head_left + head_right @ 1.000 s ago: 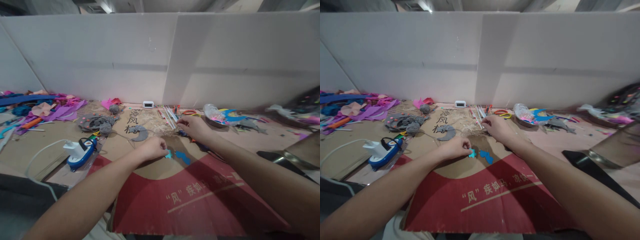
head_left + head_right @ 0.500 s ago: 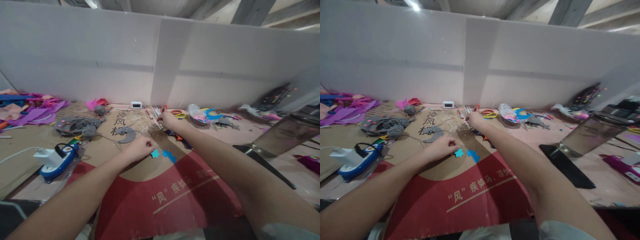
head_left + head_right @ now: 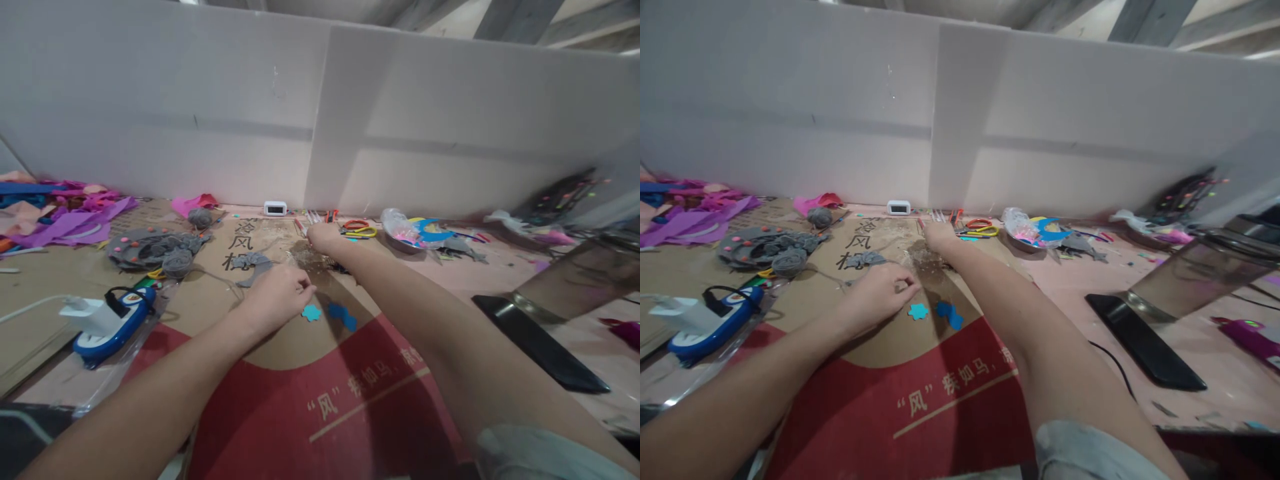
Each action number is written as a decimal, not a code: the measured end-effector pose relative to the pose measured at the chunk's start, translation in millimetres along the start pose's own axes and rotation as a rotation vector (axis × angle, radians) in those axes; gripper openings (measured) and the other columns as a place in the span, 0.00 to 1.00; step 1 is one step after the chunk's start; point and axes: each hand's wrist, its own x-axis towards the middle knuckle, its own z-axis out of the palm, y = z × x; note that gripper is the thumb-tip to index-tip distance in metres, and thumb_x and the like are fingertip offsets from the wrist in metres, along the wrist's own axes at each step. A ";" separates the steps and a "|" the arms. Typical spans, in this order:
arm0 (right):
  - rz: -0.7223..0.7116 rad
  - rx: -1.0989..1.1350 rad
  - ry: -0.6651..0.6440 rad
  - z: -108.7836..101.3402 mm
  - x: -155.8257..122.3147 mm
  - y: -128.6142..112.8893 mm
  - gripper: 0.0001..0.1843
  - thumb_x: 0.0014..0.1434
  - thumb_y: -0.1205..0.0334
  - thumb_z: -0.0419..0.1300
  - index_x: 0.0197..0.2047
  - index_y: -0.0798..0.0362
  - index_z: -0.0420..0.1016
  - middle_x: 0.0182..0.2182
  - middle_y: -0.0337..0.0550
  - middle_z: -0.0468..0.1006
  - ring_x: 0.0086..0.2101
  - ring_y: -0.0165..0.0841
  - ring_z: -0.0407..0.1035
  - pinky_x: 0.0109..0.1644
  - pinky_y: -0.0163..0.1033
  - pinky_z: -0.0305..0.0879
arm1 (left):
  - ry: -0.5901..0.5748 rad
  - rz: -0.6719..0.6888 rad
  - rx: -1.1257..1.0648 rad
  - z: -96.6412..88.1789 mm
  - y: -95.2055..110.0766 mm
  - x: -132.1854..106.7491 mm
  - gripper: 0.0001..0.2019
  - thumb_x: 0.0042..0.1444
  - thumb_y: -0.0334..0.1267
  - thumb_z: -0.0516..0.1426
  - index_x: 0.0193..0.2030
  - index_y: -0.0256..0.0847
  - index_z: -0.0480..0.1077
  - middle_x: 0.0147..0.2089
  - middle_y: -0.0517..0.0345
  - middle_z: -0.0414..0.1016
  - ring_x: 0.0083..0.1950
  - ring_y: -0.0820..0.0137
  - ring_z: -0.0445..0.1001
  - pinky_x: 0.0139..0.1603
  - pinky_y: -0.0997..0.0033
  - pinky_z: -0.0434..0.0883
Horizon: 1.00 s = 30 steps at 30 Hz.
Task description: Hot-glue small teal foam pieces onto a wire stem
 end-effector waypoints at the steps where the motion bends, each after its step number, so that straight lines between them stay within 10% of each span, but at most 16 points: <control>1: 0.017 0.030 0.018 0.1 -0.6 1.3 0.16 0.56 0.69 0.60 0.49 0.57 0.79 0.48 0.64 0.77 0.55 0.51 0.68 0.57 0.51 0.62 | 0.022 -0.007 0.015 -0.3 -0.6 0.2 0.14 0.60 0.43 0.53 0.37 0.41 0.79 0.40 0.49 0.80 0.44 0.60 0.75 0.47 0.64 0.68; 18: -0.051 1.402 0.001 -22.5 -91.7 -1.7 0.07 0.50 0.74 0.57 0.30 0.52 0.64 0.22 0.33 0.69 0.22 0.22 0.62 0.28 0.27 0.62 | 0.277 0.018 -0.037 -3.0 -17.1 11.3 0.10 0.59 0.40 0.54 0.34 0.40 0.75 0.38 0.53 0.78 0.43 0.64 0.73 0.50 0.65 0.65; 23: -0.210 1.441 -0.071 -24.1 -130.3 -18.5 0.09 0.51 0.71 0.58 0.36 0.53 0.74 0.25 0.34 0.72 0.26 0.24 0.65 0.33 0.30 0.64 | 0.316 -0.023 -0.036 -7.1 -22.3 9.4 0.12 0.60 0.43 0.54 0.37 0.39 0.76 0.39 0.52 0.79 0.42 0.65 0.73 0.47 0.68 0.65; 30: -0.336 1.312 -0.202 -25.8 -178.5 -30.2 0.07 0.59 0.61 0.57 0.34 0.55 0.73 0.26 0.36 0.72 0.26 0.25 0.65 0.32 0.33 0.62 | 0.344 -0.214 0.182 -92.7 -50.3 6.2 0.13 0.58 0.43 0.56 0.41 0.38 0.78 0.41 0.55 0.80 0.38 0.69 0.72 0.41 0.72 0.65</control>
